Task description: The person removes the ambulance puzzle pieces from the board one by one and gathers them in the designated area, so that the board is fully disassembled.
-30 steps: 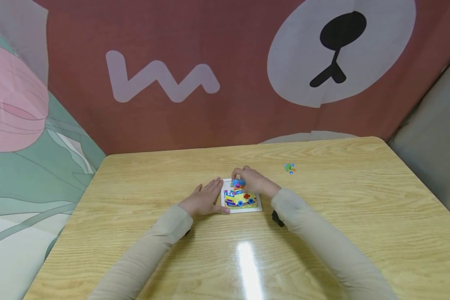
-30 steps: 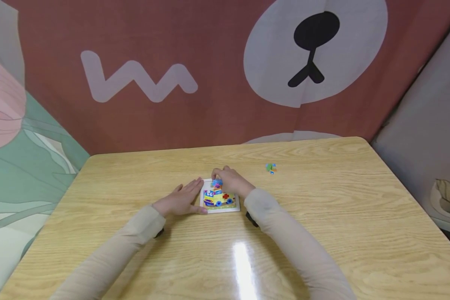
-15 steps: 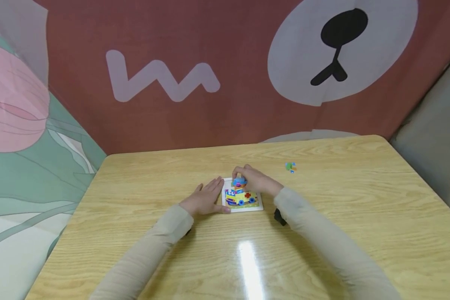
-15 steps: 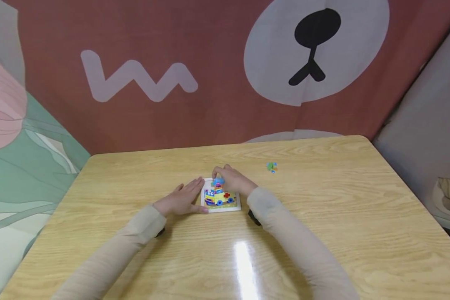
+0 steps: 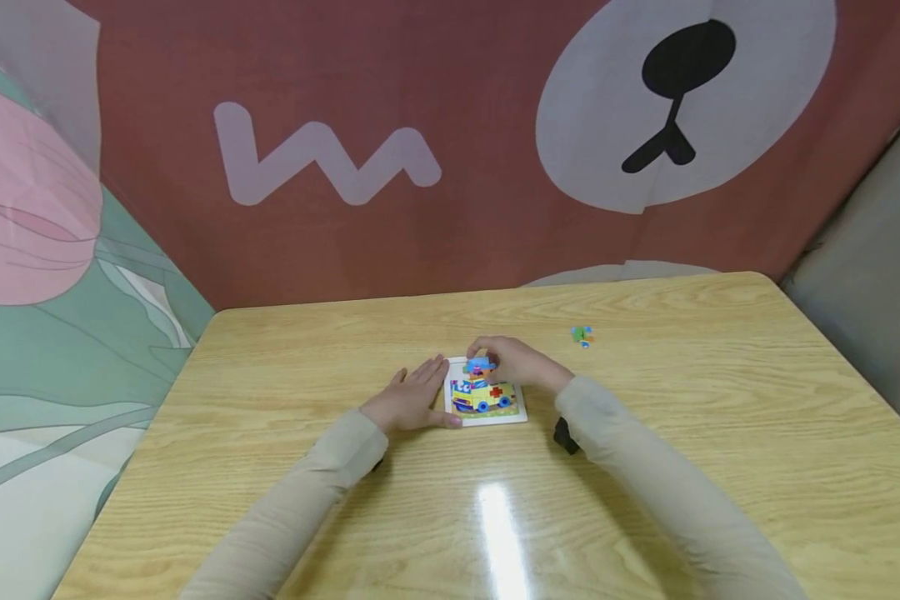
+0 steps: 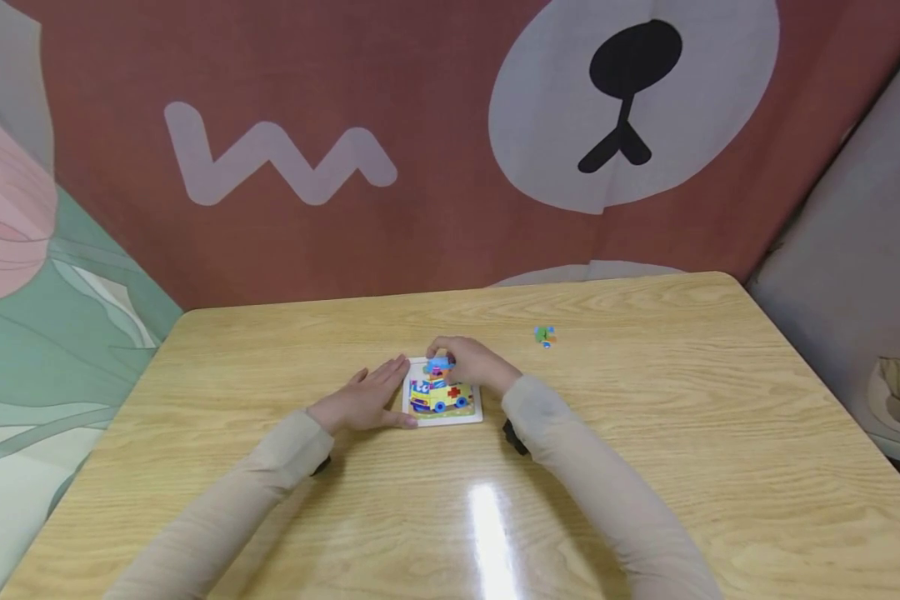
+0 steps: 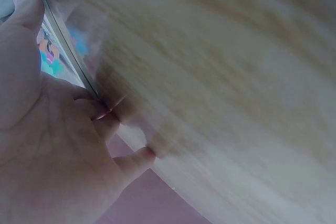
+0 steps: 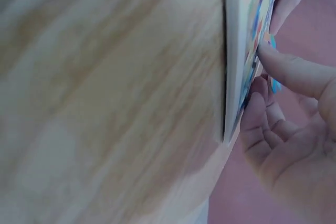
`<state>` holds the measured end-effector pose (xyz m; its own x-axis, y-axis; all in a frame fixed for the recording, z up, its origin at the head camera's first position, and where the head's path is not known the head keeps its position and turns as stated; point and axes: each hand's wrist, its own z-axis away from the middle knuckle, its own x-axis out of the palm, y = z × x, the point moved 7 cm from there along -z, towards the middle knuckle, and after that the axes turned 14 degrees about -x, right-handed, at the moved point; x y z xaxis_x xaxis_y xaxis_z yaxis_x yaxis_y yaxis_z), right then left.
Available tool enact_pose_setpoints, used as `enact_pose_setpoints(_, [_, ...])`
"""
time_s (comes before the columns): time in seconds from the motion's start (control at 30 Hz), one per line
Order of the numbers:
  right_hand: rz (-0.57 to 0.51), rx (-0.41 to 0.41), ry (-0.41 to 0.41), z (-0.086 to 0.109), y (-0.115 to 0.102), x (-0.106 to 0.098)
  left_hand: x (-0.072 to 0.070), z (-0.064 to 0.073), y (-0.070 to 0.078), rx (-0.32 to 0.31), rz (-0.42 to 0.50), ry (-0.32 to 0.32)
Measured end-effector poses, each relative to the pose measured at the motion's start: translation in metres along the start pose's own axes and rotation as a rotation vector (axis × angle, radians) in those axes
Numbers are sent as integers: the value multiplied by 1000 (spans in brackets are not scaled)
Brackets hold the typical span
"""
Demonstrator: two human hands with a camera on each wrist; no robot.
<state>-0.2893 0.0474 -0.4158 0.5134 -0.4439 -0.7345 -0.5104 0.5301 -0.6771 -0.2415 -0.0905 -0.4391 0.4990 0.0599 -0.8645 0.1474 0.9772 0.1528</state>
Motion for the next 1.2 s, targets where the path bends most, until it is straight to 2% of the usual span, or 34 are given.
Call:
enact_pose_setpoints(0.13, [-82,36,41,3,5,0,0,0,0,0,12,-3])
enact_pose_setpoints(0.37, [-284,109,120,10,14,-3,-1,1,0,-3,18,-5])
enact_pose_setpoints(0.5, [-388,148,183,18,17,-11,-1,1,0,-3,21,-3])
enact_pose_setpoints(0.67, [-466,197,263,32,23,-25,-1,1,0,-1,15,-7])
enact_pose_setpoints(0.8, [-499,180,316,45,27,-40,0,1,0,4,7,-4])
enact_pose_setpoints(0.9, [-482,173,335,56,32,-51,0,1,0,4,10,-1])
enact_pose_setpoints(1.0, [-450,187,353,68,38,-62,0,1,0,2,10,-1])
enact_pose_setpoints(1.2, [-453,228,414,89,55,-81,-1,2,0,1,10,-1])
